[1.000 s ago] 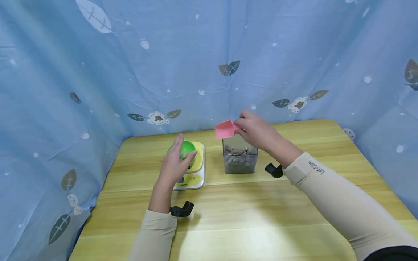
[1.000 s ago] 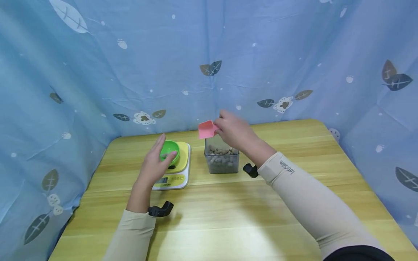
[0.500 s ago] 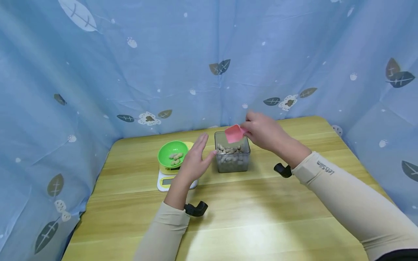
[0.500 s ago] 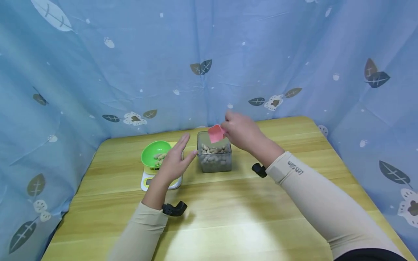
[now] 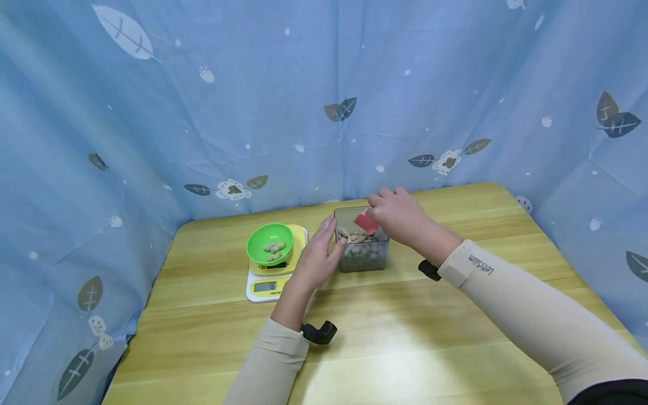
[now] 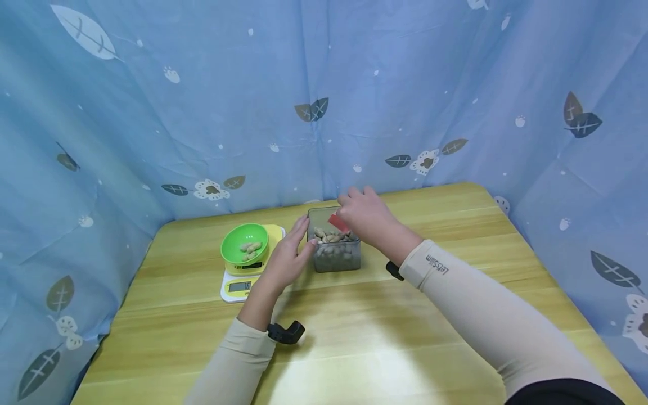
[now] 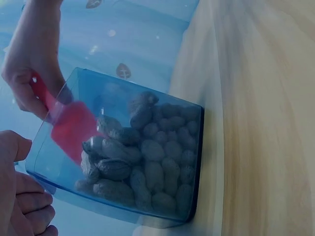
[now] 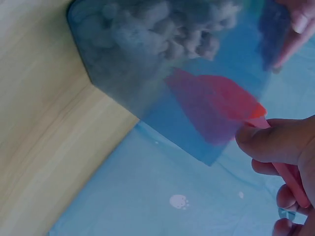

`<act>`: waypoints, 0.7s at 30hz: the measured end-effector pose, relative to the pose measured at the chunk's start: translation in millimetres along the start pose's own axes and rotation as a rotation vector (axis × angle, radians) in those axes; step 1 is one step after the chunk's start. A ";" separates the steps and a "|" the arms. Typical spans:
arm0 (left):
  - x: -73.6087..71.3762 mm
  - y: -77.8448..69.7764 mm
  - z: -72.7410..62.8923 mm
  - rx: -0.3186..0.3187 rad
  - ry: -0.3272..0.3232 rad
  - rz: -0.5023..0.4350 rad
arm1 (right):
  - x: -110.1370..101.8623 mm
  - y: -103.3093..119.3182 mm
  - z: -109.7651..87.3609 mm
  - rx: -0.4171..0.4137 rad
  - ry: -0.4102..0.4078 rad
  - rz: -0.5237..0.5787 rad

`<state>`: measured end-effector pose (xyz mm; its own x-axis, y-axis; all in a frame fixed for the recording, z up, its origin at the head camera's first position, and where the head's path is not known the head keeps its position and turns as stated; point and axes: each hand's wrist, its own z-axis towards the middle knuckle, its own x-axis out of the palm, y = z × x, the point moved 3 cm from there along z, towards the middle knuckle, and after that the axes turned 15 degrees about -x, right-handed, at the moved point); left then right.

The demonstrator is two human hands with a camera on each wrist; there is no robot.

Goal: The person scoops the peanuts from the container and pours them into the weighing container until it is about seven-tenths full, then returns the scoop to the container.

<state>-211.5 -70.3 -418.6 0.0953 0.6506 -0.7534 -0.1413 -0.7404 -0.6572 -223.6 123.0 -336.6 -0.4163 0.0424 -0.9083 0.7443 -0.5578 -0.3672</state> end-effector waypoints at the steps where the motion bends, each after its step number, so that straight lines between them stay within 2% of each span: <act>1: -0.1 -0.4 -0.2 -0.004 0.000 0.002 | 2.8 0.2 1.1 -0.002 0.008 -0.007; 6: -0.1 -1.6 1.3 -0.014 0.001 0.010 | 14.9 2.5 6.1 -0.021 0.044 -0.020; 11: 1.6 0.1 1.2 0.000 0.007 0.027 | 24.1 3.8 8.7 -0.047 0.044 0.026; 17: 1.2 1.5 1.6 0.030 0.010 0.043 | 24.8 0.7 13.3 -0.054 0.073 0.069; 21: 1.5 1.5 1.8 0.031 0.031 0.057 | 23.5 -0.8 17.0 -0.020 0.094 0.153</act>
<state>-213.3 -70.1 -420.7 0.1165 0.6016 -0.7903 -0.1777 -0.7702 -0.6125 -242.8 110.3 -354.2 -0.2477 0.0360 -0.9682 0.8060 -0.5468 -0.2265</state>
